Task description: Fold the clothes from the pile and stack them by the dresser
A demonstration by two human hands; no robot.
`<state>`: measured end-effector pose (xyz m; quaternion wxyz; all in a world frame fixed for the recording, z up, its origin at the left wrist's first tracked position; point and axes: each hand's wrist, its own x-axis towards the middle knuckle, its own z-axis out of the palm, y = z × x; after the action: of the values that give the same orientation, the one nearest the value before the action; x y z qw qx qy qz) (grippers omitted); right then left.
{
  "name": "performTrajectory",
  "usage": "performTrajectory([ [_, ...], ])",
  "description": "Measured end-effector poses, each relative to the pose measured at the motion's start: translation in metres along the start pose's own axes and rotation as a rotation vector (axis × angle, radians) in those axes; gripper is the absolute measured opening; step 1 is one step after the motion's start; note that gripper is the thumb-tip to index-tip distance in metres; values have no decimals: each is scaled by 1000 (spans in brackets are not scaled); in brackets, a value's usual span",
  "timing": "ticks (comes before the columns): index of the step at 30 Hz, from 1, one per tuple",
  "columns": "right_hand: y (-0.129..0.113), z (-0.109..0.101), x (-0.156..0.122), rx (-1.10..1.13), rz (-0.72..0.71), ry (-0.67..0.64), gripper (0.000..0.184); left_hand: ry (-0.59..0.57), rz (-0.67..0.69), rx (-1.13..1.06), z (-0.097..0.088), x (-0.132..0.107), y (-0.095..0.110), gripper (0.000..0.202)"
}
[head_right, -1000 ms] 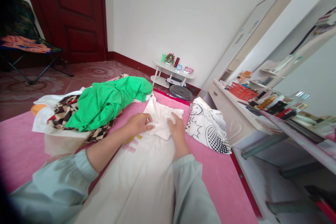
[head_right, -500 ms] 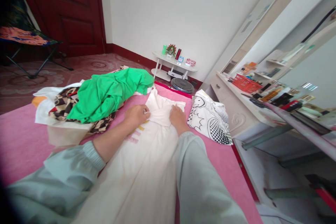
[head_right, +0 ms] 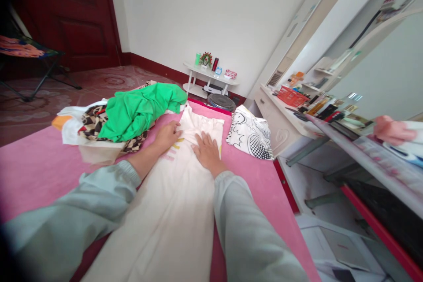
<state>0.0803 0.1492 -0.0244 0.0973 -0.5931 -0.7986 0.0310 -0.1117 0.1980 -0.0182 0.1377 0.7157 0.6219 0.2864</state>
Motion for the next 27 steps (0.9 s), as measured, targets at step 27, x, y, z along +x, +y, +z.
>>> performTrajectory([
  [27,-49,-66,-237,467,-292,-106,38,-675,786,-134,-140,-191,-19,42],
])
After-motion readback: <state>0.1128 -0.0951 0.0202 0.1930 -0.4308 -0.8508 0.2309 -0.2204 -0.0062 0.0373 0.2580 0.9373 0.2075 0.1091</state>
